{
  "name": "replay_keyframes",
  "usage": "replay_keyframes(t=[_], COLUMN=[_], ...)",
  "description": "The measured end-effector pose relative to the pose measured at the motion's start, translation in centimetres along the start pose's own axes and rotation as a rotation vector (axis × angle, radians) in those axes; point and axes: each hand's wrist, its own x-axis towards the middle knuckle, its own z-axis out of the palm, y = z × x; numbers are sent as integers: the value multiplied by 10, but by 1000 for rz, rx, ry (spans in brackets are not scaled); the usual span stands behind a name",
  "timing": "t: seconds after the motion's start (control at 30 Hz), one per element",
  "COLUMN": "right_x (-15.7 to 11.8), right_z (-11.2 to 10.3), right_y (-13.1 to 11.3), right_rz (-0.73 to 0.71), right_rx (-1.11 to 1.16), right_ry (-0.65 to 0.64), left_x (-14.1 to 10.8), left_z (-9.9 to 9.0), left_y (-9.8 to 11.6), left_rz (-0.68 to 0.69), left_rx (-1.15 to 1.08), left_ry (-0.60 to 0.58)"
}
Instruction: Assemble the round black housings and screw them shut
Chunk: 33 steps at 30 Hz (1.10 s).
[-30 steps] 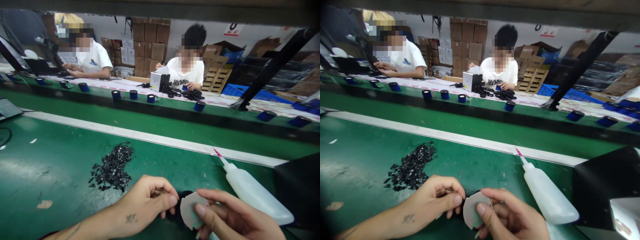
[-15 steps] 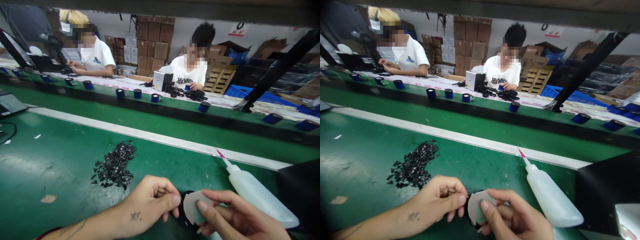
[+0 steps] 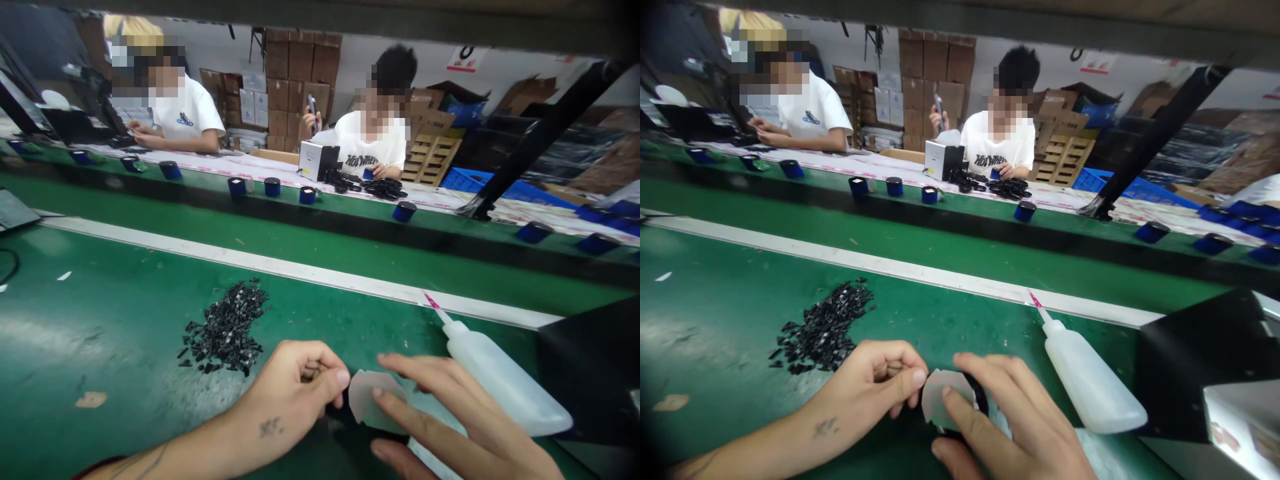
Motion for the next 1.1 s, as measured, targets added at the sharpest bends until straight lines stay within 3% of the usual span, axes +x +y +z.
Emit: replay_keyframes(t=[0.07, 0.2, 0.27, 0.37, 0.47, 0.63, 0.73, 0.83, 0.93, 1.03, 1.1], right_x=[1, 3, 2, -2, -6, -2, 3, -1, -11, -19, -21], right_z=[-6, -9, -9, -6, 1, 7, 2, -3, -9, -14, -14], right_y=[9, 13, 16, 22, 25, 14, 8, 11, 22, 31, 33], right_rz=[-106, -71, 85, 468, 783, 1009, 1086, 958, 634, 281, 125], right_rx=[-23, -5, 135, 416, 602, 764, 911, 967, 780, 531, 401], right_ry=[-20, 23, 7, -38, -9, 91, 44, -2, -94, -120, -90], left_x=[1, 8, 14, 21, 26, 38, 54, 73, 87, 94, 95], left_z=[0, 0, -3, -7, -6, 2, 0, -5, -4, 4, 10], left_y=[2, 9, 10, 5, -3, -5, 5, 19, 25, 21, 14], left_rz=[-8, 54, 108, 129, 183, 224, 184, 60, -154, -312, -377], left_rx=[-7, 39, 116, 230, 263, 223, 235, 273, 253, 165, 78], left_ry=[-21, -32, 9, 53, -43, -111, -208, -359, -522, -559, -525])
